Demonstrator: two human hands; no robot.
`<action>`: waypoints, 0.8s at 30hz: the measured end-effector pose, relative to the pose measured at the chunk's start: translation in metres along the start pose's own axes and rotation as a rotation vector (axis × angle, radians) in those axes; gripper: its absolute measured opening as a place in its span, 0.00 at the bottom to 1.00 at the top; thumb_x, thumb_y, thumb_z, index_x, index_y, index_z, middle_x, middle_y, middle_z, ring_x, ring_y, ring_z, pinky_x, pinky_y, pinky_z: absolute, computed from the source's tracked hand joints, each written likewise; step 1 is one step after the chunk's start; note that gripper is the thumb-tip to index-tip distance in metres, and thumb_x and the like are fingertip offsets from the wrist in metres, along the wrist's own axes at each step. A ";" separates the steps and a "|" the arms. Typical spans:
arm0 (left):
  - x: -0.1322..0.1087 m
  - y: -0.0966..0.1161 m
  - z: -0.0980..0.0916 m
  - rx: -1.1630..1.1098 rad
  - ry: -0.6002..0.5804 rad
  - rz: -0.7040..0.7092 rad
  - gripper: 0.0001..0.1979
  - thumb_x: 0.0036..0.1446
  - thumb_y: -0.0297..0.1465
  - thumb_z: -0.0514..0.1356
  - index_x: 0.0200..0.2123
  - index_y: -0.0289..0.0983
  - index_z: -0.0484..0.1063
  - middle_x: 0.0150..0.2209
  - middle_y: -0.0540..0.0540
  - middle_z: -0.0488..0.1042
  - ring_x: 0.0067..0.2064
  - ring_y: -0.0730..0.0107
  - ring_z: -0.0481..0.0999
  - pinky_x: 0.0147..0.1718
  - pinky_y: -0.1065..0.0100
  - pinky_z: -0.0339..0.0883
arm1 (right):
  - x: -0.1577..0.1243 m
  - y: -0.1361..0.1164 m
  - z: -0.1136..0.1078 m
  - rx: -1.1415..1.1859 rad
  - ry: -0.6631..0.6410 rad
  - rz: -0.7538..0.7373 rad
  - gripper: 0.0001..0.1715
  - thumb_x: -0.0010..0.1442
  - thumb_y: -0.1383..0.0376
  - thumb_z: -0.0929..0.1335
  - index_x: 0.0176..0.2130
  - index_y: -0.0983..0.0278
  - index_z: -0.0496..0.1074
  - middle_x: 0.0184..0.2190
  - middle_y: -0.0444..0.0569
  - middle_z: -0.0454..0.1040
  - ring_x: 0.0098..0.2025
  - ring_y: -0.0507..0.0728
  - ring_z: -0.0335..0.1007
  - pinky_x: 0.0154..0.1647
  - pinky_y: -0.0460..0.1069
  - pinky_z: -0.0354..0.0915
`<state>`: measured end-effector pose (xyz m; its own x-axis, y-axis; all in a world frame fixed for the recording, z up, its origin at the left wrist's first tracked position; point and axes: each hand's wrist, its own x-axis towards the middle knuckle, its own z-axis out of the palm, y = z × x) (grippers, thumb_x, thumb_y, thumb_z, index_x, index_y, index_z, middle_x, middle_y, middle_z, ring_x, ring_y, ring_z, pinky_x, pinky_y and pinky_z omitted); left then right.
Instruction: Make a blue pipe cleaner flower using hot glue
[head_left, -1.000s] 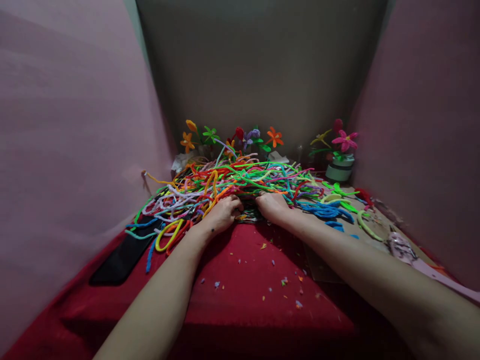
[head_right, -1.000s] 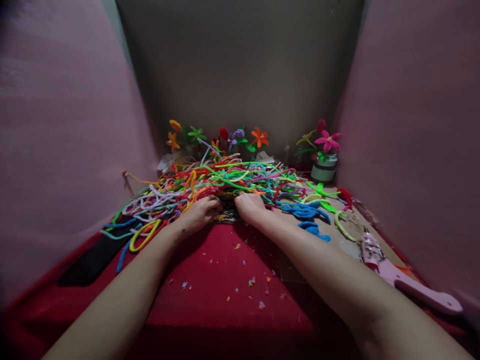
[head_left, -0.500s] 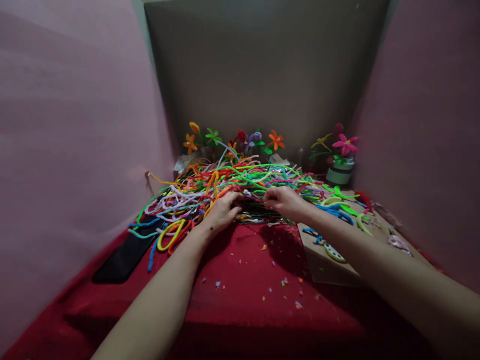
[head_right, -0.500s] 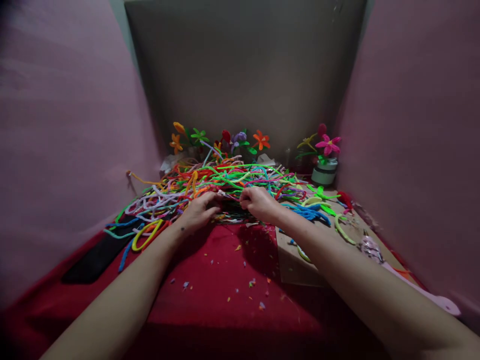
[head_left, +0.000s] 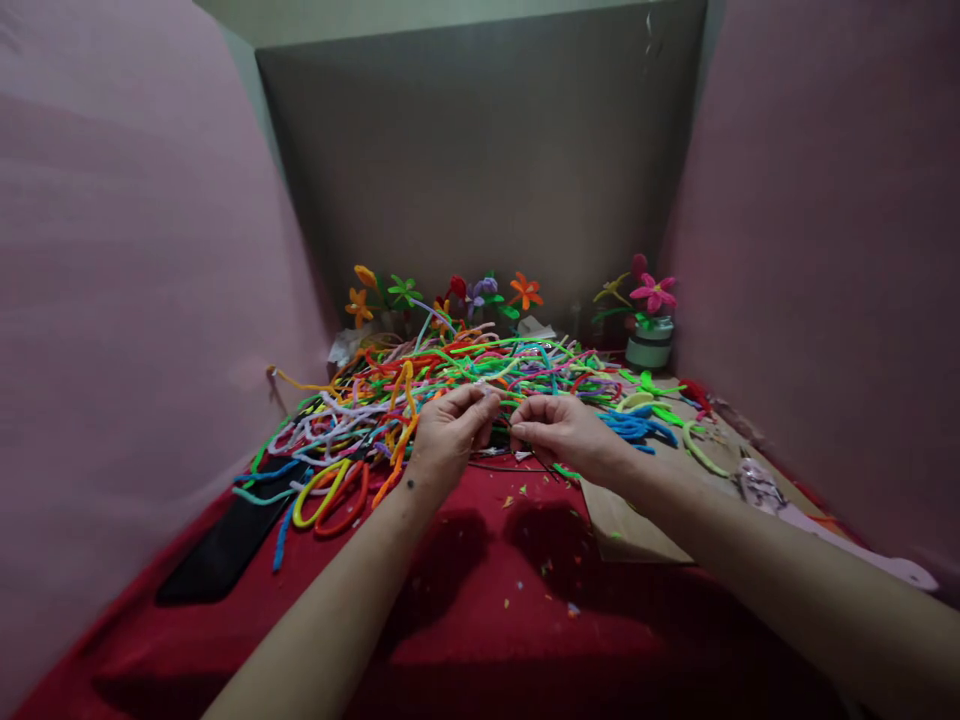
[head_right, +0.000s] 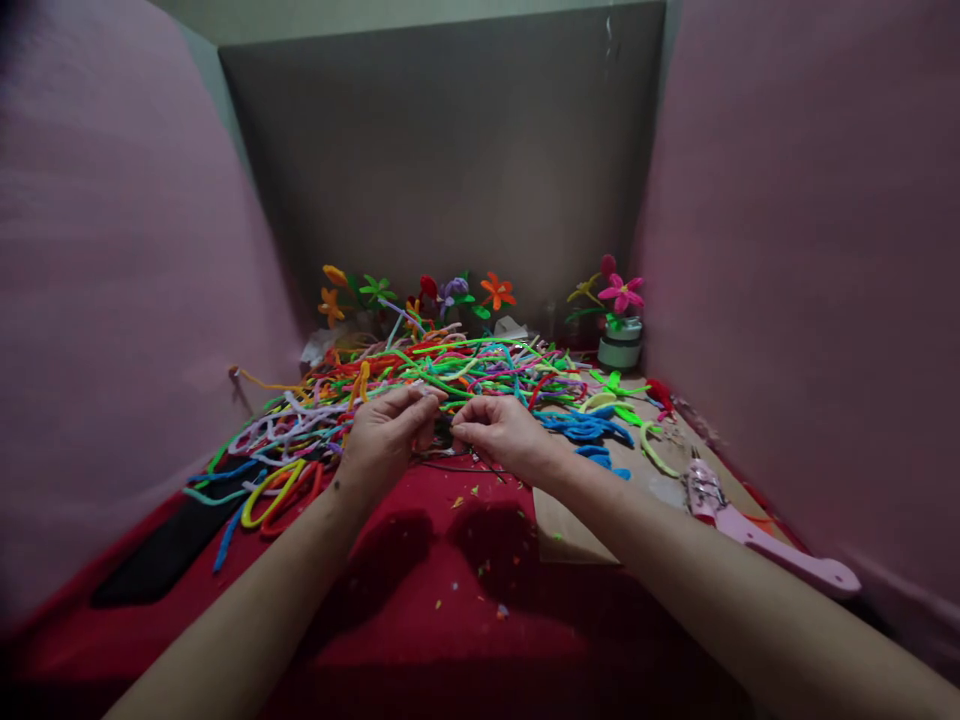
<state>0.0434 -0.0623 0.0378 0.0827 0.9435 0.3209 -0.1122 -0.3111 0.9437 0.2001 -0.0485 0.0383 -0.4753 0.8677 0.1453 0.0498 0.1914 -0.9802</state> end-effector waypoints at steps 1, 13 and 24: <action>0.001 0.001 0.002 -0.023 0.003 -0.019 0.09 0.50 0.36 0.60 0.29 0.35 0.71 0.14 0.57 0.58 0.15 0.82 0.55 0.14 0.76 0.48 | -0.003 0.002 -0.002 0.005 -0.005 0.008 0.07 0.48 0.63 0.67 0.28 0.66 0.68 0.19 0.41 0.69 0.14 0.45 0.52 0.14 0.42 0.48; 0.015 0.007 0.035 -0.224 -0.046 -0.086 0.13 0.47 0.33 0.63 0.36 0.31 0.74 0.24 0.52 0.66 0.18 0.83 0.62 0.15 0.77 0.55 | -0.024 0.009 -0.029 0.166 0.047 0.069 0.09 0.45 0.62 0.69 0.25 0.67 0.68 0.14 0.37 0.62 0.13 0.43 0.50 0.13 0.42 0.43; 0.011 0.001 0.042 -0.235 0.001 -0.111 0.13 0.48 0.28 0.62 0.39 0.31 0.74 0.26 0.51 0.67 0.20 0.83 0.64 0.16 0.76 0.59 | -0.025 0.023 -0.030 -0.051 0.188 -0.012 0.08 0.49 0.62 0.67 0.25 0.67 0.69 0.14 0.39 0.60 0.16 0.46 0.51 0.15 0.43 0.48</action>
<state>0.0862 -0.0570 0.0461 0.1069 0.9705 0.2162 -0.3293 -0.1706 0.9287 0.2392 -0.0521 0.0164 -0.3042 0.9346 0.1845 0.0920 0.2216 -0.9708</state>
